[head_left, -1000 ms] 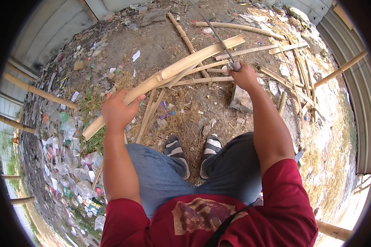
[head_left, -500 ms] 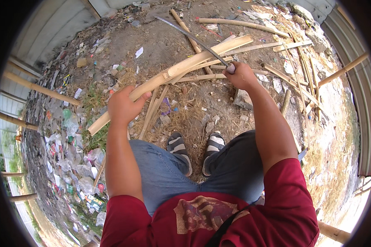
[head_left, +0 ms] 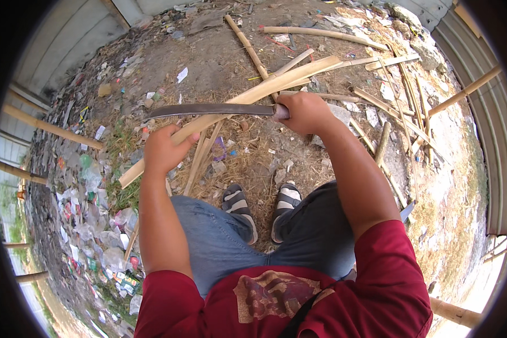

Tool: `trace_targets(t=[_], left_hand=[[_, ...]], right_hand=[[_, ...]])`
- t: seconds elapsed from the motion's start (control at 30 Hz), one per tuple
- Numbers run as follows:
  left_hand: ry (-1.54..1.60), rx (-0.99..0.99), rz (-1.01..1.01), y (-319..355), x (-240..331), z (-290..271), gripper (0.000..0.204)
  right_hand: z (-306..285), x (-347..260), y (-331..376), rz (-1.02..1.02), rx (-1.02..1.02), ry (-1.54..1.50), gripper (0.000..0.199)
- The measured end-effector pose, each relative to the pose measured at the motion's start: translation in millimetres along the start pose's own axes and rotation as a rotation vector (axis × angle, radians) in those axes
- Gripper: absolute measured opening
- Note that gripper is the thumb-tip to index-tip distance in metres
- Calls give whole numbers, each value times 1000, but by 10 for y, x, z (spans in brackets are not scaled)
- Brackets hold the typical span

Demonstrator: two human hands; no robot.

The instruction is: The person sits on the ground and uses a machete to split a long bamboo pole into thinner strips. They hold the bamboo with one hand and repeatedly strike it with the machete to separate the sections.

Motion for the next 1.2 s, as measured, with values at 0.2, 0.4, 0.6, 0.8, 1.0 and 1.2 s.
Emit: trace_targets(t=[0.2,0.4,0.6,0.8,1.0,1.2], left_hand=[[-62,76,-28,3,-99,-135,50],[-143,115,67,-22,251,-114,52],[-130,68,52,26,98,-148,52],[-107,-49,108,11,140,119,54],[-144,-38,12,-104,210,113,54],[-208,-72,175,-113,516,308,52]], right_hand=[[-162,1271,186,551,295,-322,44],[-118,1338,278,529,256,-115,44],[-197,1187,231,457,232,-19,40],[6,2139,640,929,573,-209,55],[-209,1867,613,838,593,-297,56],[-244,1561,278,534,521,-350,49]])
Point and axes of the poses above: each hand's wrist, its own y-axis away from the middle knuckle, its own z-axis out of the palm, x = y × z, the point moved 6 cm from there along -y, towards the middle knuckle, and after that the axes turned 10 degrees about -y, right-handed, at the moved point
